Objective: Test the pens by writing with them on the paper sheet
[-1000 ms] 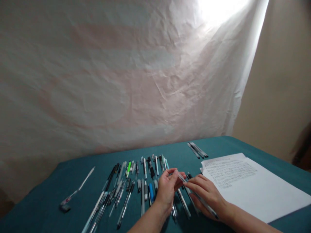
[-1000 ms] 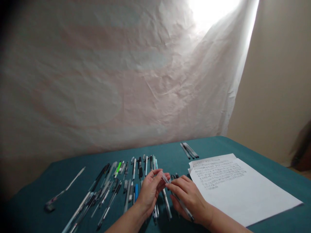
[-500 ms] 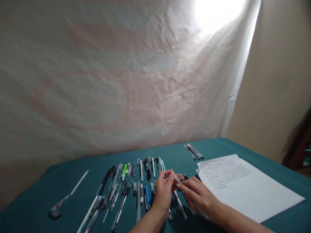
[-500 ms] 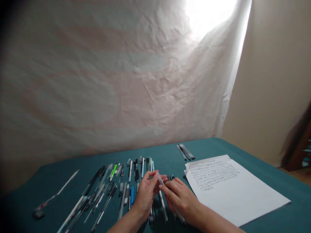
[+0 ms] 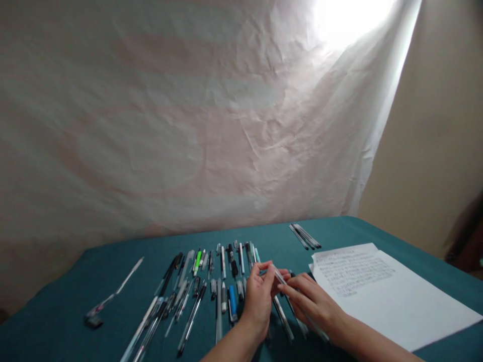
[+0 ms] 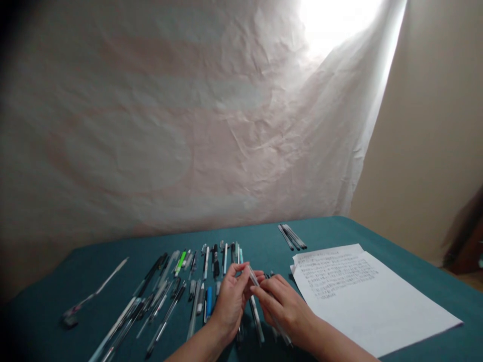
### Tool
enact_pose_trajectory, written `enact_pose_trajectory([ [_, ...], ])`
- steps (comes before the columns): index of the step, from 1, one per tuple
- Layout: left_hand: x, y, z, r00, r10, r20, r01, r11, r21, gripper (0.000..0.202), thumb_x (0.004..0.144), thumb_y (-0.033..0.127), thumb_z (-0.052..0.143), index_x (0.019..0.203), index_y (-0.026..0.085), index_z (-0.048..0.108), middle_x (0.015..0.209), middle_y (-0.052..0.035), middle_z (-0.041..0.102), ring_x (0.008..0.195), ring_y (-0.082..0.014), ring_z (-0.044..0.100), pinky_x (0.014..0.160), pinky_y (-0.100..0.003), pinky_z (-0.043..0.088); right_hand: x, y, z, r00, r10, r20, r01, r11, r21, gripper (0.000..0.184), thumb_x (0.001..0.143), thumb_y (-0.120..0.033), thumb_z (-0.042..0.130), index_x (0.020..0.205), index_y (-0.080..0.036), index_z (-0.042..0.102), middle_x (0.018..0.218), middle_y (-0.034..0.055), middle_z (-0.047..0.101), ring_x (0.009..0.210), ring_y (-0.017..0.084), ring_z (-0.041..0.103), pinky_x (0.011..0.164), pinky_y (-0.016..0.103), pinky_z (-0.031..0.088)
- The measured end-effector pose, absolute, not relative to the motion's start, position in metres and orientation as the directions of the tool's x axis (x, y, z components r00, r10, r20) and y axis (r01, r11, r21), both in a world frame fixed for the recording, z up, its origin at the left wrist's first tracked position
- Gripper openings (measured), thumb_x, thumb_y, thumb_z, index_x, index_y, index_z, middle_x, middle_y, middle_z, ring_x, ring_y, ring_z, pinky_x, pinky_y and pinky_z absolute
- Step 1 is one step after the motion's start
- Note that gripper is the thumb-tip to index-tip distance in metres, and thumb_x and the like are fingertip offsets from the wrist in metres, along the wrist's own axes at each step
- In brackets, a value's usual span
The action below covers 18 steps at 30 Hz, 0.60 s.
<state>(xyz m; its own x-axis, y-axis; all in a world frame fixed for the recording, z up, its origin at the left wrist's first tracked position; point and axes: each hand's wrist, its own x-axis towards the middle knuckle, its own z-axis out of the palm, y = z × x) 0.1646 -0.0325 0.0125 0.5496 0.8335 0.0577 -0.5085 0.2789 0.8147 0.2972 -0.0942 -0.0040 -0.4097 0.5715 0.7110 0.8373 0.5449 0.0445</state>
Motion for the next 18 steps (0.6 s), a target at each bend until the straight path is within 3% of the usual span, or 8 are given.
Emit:
enact_pose_trajectory([
  [4,0.165,-0.024,0.016,0.541,0.839,0.056,-0.523,0.283,0.804,0.034,0.074,0.031,0.059,0.099,0.015,0.043,0.085,-0.0102,0.065,0.079,-0.0186,0.063,0.073,-0.031,0.047,0.293,-0.094,0.013,-0.347,0.618,0.705,0.865,0.502,-0.014,0.045,0.08,-0.008,0.045,0.123,-0.02,0.04,0.094,0.0088,0.058,0.08,0.017,0.053,0.067,0.029,0.044],
  [8,0.163,-0.007,0.014,0.402,0.915,0.018,-0.556,0.229,0.799,0.035,0.072,0.031,0.061,0.097,0.015,0.042,0.083,-0.01,0.066,0.076,-0.0173,0.063,0.075,-0.032,0.047,0.29,-0.099,0.028,-0.255,0.72,0.645,0.884,0.444,-0.147,0.032,0.082,-0.017,0.045,0.114,-0.021,0.049,0.094,0.0083,0.058,0.082,0.017,0.054,0.071,0.03,0.043],
  [12,0.158,0.009,0.008,0.259,0.966,0.027,-0.571,0.131,0.81,0.034,0.07,0.03,0.063,0.093,0.016,0.041,0.083,-0.01,0.066,0.077,-0.0189,0.064,0.077,-0.035,0.046,0.295,-0.097,0.025,-0.09,0.805,0.587,0.936,0.27,-0.227,0.023,0.085,-0.022,0.041,0.103,-0.021,0.055,0.086,0.0051,0.062,0.075,0.016,0.056,0.07,0.03,0.042],
  [18,0.155,0.018,-0.001,0.246,0.954,0.172,-0.46,-0.041,0.887,0.031,0.073,0.029,0.058,0.096,0.014,0.044,0.096,-0.0133,0.062,0.09,-0.0189,0.06,0.086,-0.037,0.041,0.335,-0.072,0.018,0.131,0.852,0.507,0.974,-0.017,-0.224,0.024,0.085,-0.032,0.039,0.09,-0.024,0.061,0.085,0.0022,0.063,0.072,0.015,0.059,0.064,0.024,0.041],
])
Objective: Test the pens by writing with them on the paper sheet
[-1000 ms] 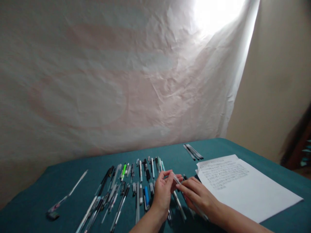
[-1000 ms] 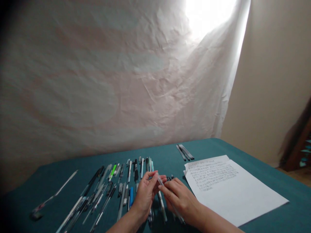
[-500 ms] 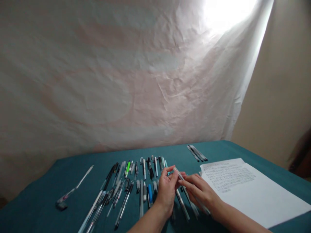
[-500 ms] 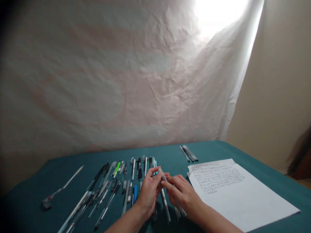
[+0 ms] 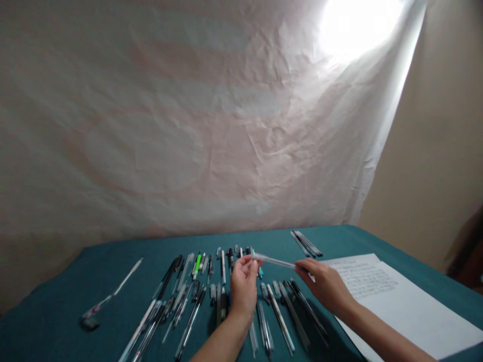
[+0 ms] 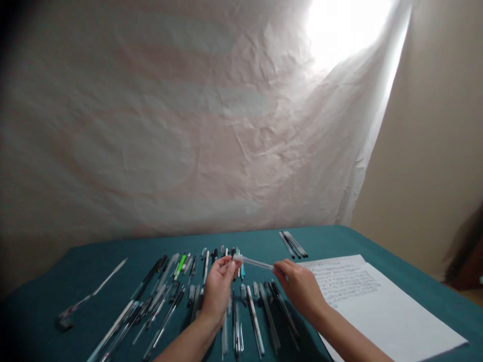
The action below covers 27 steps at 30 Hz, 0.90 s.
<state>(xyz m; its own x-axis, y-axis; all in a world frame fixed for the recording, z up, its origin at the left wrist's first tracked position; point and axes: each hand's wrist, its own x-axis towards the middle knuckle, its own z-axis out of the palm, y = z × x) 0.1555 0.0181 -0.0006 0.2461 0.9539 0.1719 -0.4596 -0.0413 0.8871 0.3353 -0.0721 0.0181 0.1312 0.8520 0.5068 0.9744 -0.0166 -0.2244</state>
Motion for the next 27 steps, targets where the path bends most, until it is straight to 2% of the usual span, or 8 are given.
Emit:
enact_pose_trajectory([
  [3,0.154,0.02,-0.004,0.248,0.934,0.256,-0.359,-0.157,0.92,0.026,0.074,0.025,0.055,0.097,0.014,0.048,0.103,-0.013,0.058,0.096,-0.0178,0.056,0.089,-0.035,0.039,0.381,-0.053,0.019,0.306,0.796,0.522,0.95,-0.217,-0.225,0.027,0.082,-0.039,0.041,0.088,-0.025,0.064,0.09,0.0029,0.061,0.073,0.015,0.058,0.059,0.022,0.039],
  [5,0.152,0.02,-0.006,0.256,0.918,0.304,-0.251,-0.24,0.938,0.021,0.075,0.022,0.053,0.094,0.014,0.051,0.1,-0.0112,0.059,0.093,-0.0175,0.057,0.086,-0.034,0.04,0.413,-0.041,0.017,0.436,0.772,0.463,0.9,-0.388,-0.2,0.029,0.08,-0.042,0.043,0.083,-0.025,0.067,0.084,0.0047,0.061,0.074,0.016,0.058,0.056,0.022,0.037],
  [7,0.15,0.019,-0.008,0.263,0.898,0.352,-0.15,-0.322,0.935,0.017,0.075,0.018,0.051,0.091,0.015,0.054,0.093,-0.0087,0.06,0.088,-0.0168,0.057,0.082,-0.033,0.042,0.441,-0.031,0.012,0.551,0.739,0.388,0.832,-0.522,-0.187,0.031,0.08,-0.042,0.042,0.083,-0.026,0.068,0.088,0.0063,0.061,0.077,0.018,0.057,0.056,0.023,0.036],
  [10,0.148,0.017,-0.01,0.26,0.867,0.424,-0.082,-0.418,0.905,0.016,0.074,0.013,0.047,0.087,0.016,0.055,0.09,-0.0063,0.058,0.084,-0.0156,0.056,0.076,-0.03,0.043,0.466,-0.022,0.002,0.64,0.715,0.281,0.768,-0.609,-0.2,0.03,0.077,-0.043,0.044,0.079,-0.024,0.069,0.087,0.0091,0.063,0.077,0.022,0.059,0.054,0.025,0.036],
  [15,0.147,0.017,-0.01,0.265,0.844,0.467,-0.056,-0.47,0.881,0.018,0.072,0.008,0.044,0.079,0.017,0.058,0.091,-0.0056,0.056,0.089,-0.0166,0.054,0.075,-0.029,0.042,0.479,-0.015,-0.009,0.688,0.701,0.188,0.724,-0.644,-0.246,0.027,0.073,-0.04,0.05,0.073,-0.021,0.07,0.078,0.0134,0.066,0.074,0.027,0.061,0.051,0.028,0.037],
  [18,0.147,0.016,-0.009,0.272,0.848,0.455,-0.063,-0.456,0.888,0.019,0.072,0.009,0.043,0.076,0.017,0.06,0.093,-0.0059,0.056,0.091,-0.0177,0.053,0.074,-0.03,0.042,0.477,-0.013,-0.008,0.686,0.71,0.16,0.721,-0.632,-0.284,0.027,0.073,-0.039,0.05,0.071,-0.02,0.07,0.076,0.0144,0.066,0.07,0.026,0.062,0.049,0.027,0.037],
  [24,0.146,0.014,-0.008,0.274,0.854,0.442,-0.094,-0.433,0.896,0.019,0.072,0.01,0.044,0.073,0.018,0.061,0.091,-0.006,0.057,0.09,-0.0189,0.053,0.073,-0.029,0.042,0.457,-0.022,0.004,0.632,0.756,0.172,0.755,-0.55,-0.358,0.034,0.075,-0.041,0.047,0.063,-0.019,0.069,0.062,0.0127,0.066,0.059,0.022,0.062,0.052,0.027,0.039],
  [27,0.146,0.014,-0.009,0.285,0.847,0.449,-0.078,-0.446,0.891,0.021,0.071,0.008,0.043,0.071,0.018,0.061,0.086,-0.0052,0.057,0.086,-0.018,0.053,0.073,-0.029,0.041,0.445,-0.025,0.014,0.587,0.785,0.199,0.783,-0.488,-0.386,0.038,0.078,-0.042,0.042,0.063,-0.019,0.068,0.061,0.0128,0.066,0.06,0.022,0.061,0.054,0.028,0.04],
])
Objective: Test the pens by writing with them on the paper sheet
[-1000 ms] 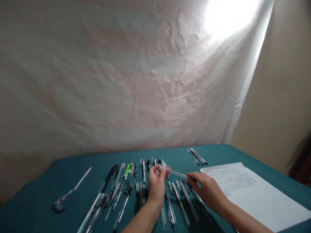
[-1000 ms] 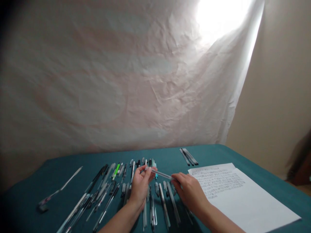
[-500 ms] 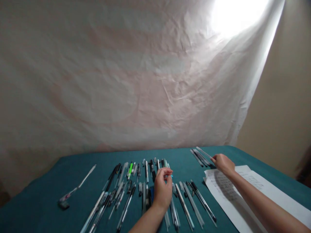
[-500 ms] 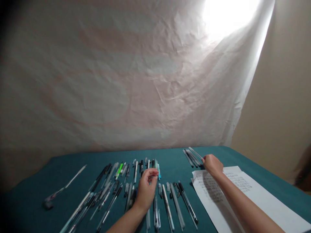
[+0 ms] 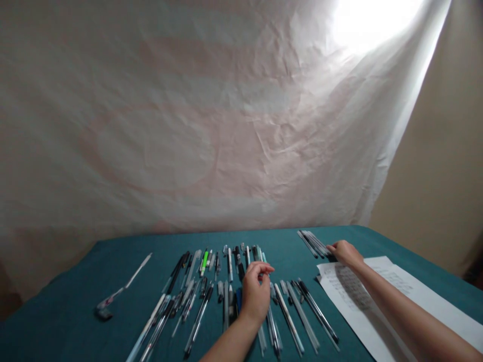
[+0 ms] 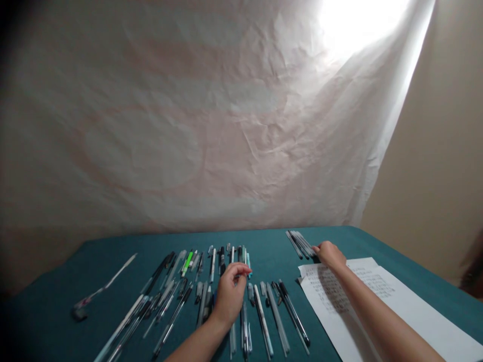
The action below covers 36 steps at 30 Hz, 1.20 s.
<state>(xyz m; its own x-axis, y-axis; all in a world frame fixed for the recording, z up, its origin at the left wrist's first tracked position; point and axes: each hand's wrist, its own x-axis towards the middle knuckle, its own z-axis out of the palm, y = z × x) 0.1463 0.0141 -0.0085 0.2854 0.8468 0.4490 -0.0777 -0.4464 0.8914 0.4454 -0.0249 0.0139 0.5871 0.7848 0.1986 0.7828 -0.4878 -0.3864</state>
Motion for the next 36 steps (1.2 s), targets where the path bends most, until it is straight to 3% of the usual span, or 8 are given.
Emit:
enact_pose_trajectory([
  [7,0.146,0.013,-0.009,0.283,0.833,0.475,-0.057,-0.479,0.876,0.021,0.07,0.006,0.042,0.07,0.018,0.059,0.081,-0.0036,0.057,0.081,-0.0165,0.054,0.074,-0.029,0.04,0.4,-0.001,0.025,0.424,0.867,0.262,0.857,-0.29,-0.426,0.032,0.078,-0.039,0.043,0.087,-0.016,0.064,0.082,0.01,0.066,0.074,0.019,0.059,0.065,0.024,0.04],
  [11,0.146,0.017,-0.012,0.176,0.877,0.447,-0.09,-0.438,0.895,0.016,0.073,0.01,0.044,0.078,0.018,0.057,0.083,-0.0036,0.057,0.083,-0.0159,0.053,0.078,-0.029,0.039,0.35,0.016,0.012,0.291,0.919,0.267,0.883,-0.15,-0.444,0.037,0.076,-0.038,0.048,0.104,-0.014,0.055,0.084,0.0063,0.064,0.077,0.017,0.058,0.068,0.023,0.039],
  [15,0.144,0.021,-0.015,0.07,0.925,0.374,-0.144,-0.362,0.921,0.015,0.073,0.013,0.046,0.086,0.018,0.054,0.087,-0.0041,0.057,0.084,-0.0158,0.054,0.08,-0.03,0.039,0.301,0.029,-0.002,0.186,0.953,0.24,0.886,-0.057,-0.46,0.042,0.073,-0.036,0.054,0.109,-0.014,0.05,0.083,0.0045,0.063,0.077,0.015,0.058,0.066,0.021,0.038],
  [20,0.143,0.025,-0.016,0.046,0.933,0.356,-0.145,-0.347,0.927,0.017,0.072,0.011,0.046,0.085,0.018,0.054,0.086,-0.0035,0.057,0.082,-0.0152,0.054,0.079,-0.03,0.04,0.273,0.047,-0.008,0.198,0.954,0.225,0.896,-0.083,-0.436,0.036,0.074,-0.029,0.052,0.107,-0.015,0.05,0.094,0.0084,0.058,0.083,0.017,0.055,0.07,0.024,0.037],
  [26,0.144,0.029,-0.02,0.05,0.93,0.364,-0.17,-0.351,0.921,0.018,0.071,0.01,0.046,0.084,0.018,0.054,0.085,-0.0034,0.057,0.081,-0.0149,0.054,0.079,-0.029,0.04,0.266,0.06,-0.007,0.212,0.957,0.199,0.915,-0.123,-0.384,0.022,0.077,-0.024,0.048,0.094,-0.021,0.06,0.097,0.0067,0.055,0.085,0.017,0.053,0.072,0.024,0.035],
  [36,0.144,0.025,-0.019,0.07,0.938,0.339,-0.164,-0.325,0.932,0.017,0.07,0.01,0.046,0.083,0.018,0.054,0.084,-0.0033,0.057,0.08,-0.0149,0.054,0.078,-0.029,0.04,0.265,0.057,-0.006,0.215,0.957,0.196,0.937,-0.146,-0.318,0.027,0.071,-0.019,0.053,0.097,-0.021,0.059,0.101,0.0072,0.052,0.083,0.017,0.052,0.069,0.025,0.036],
])
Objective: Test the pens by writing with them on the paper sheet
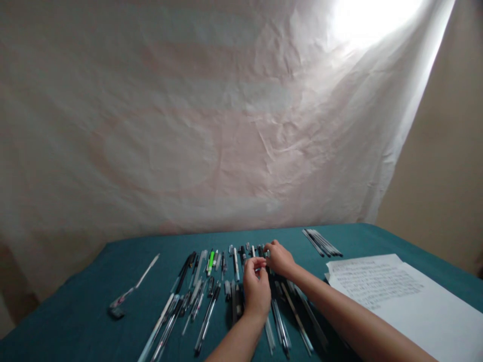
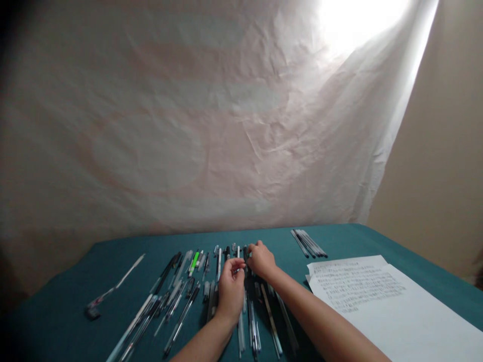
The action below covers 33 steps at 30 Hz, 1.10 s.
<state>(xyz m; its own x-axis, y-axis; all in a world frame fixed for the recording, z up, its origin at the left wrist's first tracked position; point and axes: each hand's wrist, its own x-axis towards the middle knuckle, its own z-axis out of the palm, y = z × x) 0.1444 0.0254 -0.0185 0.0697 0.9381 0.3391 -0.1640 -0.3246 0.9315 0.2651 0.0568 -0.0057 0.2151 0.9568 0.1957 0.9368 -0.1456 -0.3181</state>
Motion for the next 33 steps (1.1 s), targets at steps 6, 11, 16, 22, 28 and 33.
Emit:
enact_pose_trajectory([
  [6,0.144,0.024,-0.017,0.081,0.936,0.342,-0.17,-0.325,0.93,0.017,0.07,0.01,0.046,0.082,0.018,0.054,0.082,-0.0028,0.057,0.078,-0.0146,0.054,0.077,-0.029,0.041,0.263,0.059,-0.006,0.208,0.96,0.19,0.947,-0.149,-0.283,0.024,0.071,-0.024,0.055,0.095,-0.023,0.059,0.099,0.007,0.053,0.085,0.019,0.052,0.068,0.026,0.037],
  [11,0.144,0.023,-0.016,0.084,0.939,0.334,-0.165,-0.318,0.934,0.017,0.07,0.009,0.046,0.082,0.017,0.054,0.083,-0.0036,0.057,0.078,-0.0146,0.054,0.075,-0.028,0.041,0.271,0.059,-0.01,0.188,0.962,0.2,0.958,-0.134,-0.255,0.025,0.07,-0.016,0.051,0.094,-0.02,0.056,0.098,0.0076,0.054,0.09,0.021,0.051,0.069,0.027,0.036],
  [16,0.144,0.023,-0.016,0.094,0.94,0.329,-0.146,-0.314,0.938,0.017,0.07,0.01,0.046,0.083,0.017,0.054,0.084,-0.0038,0.057,0.079,-0.0146,0.054,0.075,-0.028,0.041,0.285,0.056,-0.01,0.125,0.97,0.207,0.965,-0.071,-0.251,0.031,0.067,-0.008,0.048,0.095,-0.02,0.055,0.098,0.0052,0.056,0.093,0.019,0.05,0.073,0.026,0.034],
  [22,0.144,0.023,-0.018,0.105,0.935,0.339,-0.132,-0.325,0.936,0.018,0.07,0.009,0.046,0.084,0.017,0.054,0.084,-0.0039,0.056,0.079,-0.0149,0.054,0.075,-0.028,0.04,0.299,0.049,-0.011,0.071,0.976,0.206,0.963,-0.013,-0.27,0.035,0.067,-0.004,0.044,0.096,-0.02,0.056,0.1,0.0046,0.057,0.098,0.017,0.049,0.078,0.024,0.032],
  [28,0.145,0.024,-0.02,0.127,0.934,0.332,-0.105,-0.321,0.941,0.016,0.071,0.009,0.045,0.083,0.017,0.052,0.083,-0.004,0.056,0.08,-0.015,0.054,0.075,-0.029,0.041,0.31,0.04,-0.013,0.076,0.978,0.192,0.955,-0.016,-0.295,0.039,0.066,-0.005,0.043,0.1,-0.021,0.055,0.102,0.0037,0.058,0.099,0.016,0.05,0.078,0.022,0.033],
  [33,0.146,0.024,-0.021,0.134,0.934,0.332,-0.088,-0.323,0.942,0.017,0.071,0.009,0.043,0.083,0.016,0.052,0.083,-0.0046,0.056,0.079,-0.0151,0.054,0.075,-0.029,0.041,0.318,0.036,-0.016,0.175,0.969,0.175,0.946,-0.115,-0.304,0.044,0.069,-0.013,0.047,0.113,-0.015,0.046,0.106,0.0107,0.056,0.095,0.019,0.053,0.075,0.023,0.034],
])
